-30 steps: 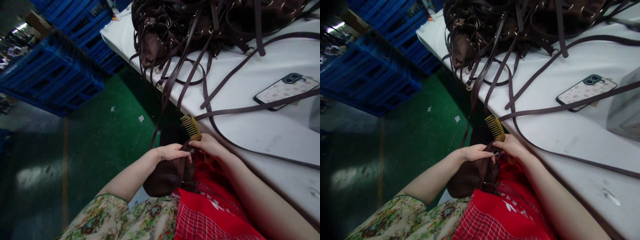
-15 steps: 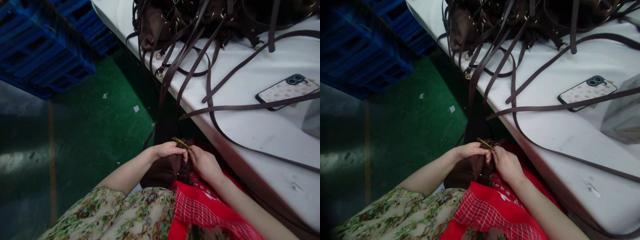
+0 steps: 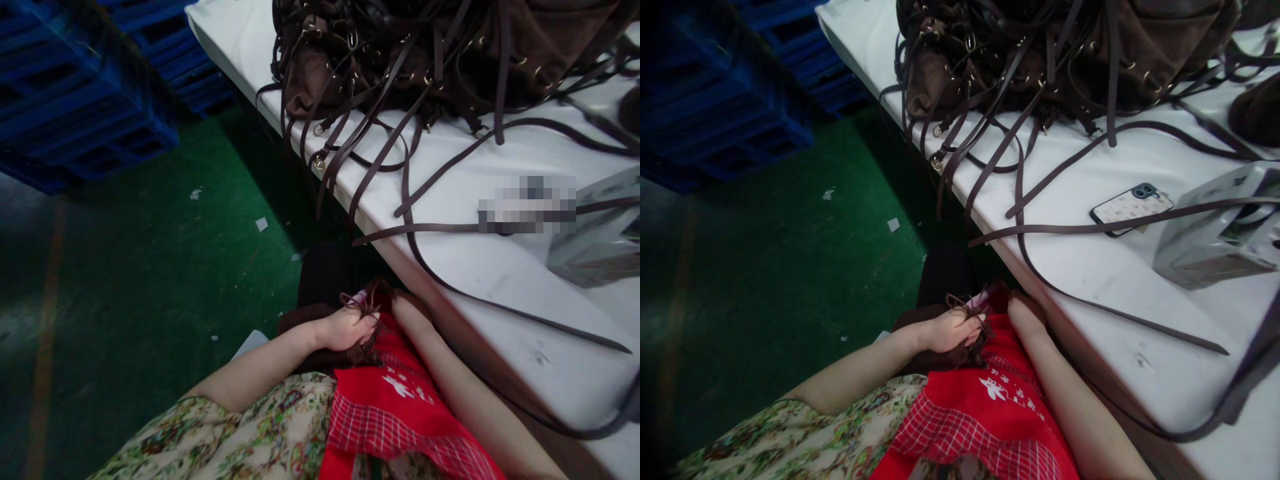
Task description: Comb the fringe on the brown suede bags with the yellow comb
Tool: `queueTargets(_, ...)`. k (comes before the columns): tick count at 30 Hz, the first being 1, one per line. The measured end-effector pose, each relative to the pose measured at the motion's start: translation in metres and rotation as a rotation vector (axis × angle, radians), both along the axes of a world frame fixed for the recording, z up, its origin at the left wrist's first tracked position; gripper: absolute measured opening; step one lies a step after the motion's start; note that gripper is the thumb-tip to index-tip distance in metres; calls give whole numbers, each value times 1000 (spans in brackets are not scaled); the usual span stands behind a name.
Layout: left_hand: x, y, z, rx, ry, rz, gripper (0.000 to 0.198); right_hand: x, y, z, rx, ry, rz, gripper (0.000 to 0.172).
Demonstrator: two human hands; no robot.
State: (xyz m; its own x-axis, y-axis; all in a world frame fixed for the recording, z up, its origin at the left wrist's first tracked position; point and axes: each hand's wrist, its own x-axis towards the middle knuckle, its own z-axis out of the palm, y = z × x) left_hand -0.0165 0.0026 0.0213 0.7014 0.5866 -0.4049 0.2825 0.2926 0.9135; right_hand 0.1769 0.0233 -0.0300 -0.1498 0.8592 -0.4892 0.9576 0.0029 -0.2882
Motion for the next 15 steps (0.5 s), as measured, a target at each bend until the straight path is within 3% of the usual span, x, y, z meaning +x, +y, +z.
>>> queueTargets(4, -12, 3, -14, -92, -249, 200, 50, 10, -10, 13, 36, 90, -11, 37)
queueTargets(8, -22, 9, -21, -166, -363, 217, 41, -2, -33, 48, 245, 362, -12, 37)
queueTargets(11, -22, 9, -14, -150, -337, 195, 41, -12, -43, 66, 335, 336, 185, 31)
queueTargets(15, -21, 4, -4, -61, -250, 124, 40, -18, -44, 72, 351, 149, 396, 29)
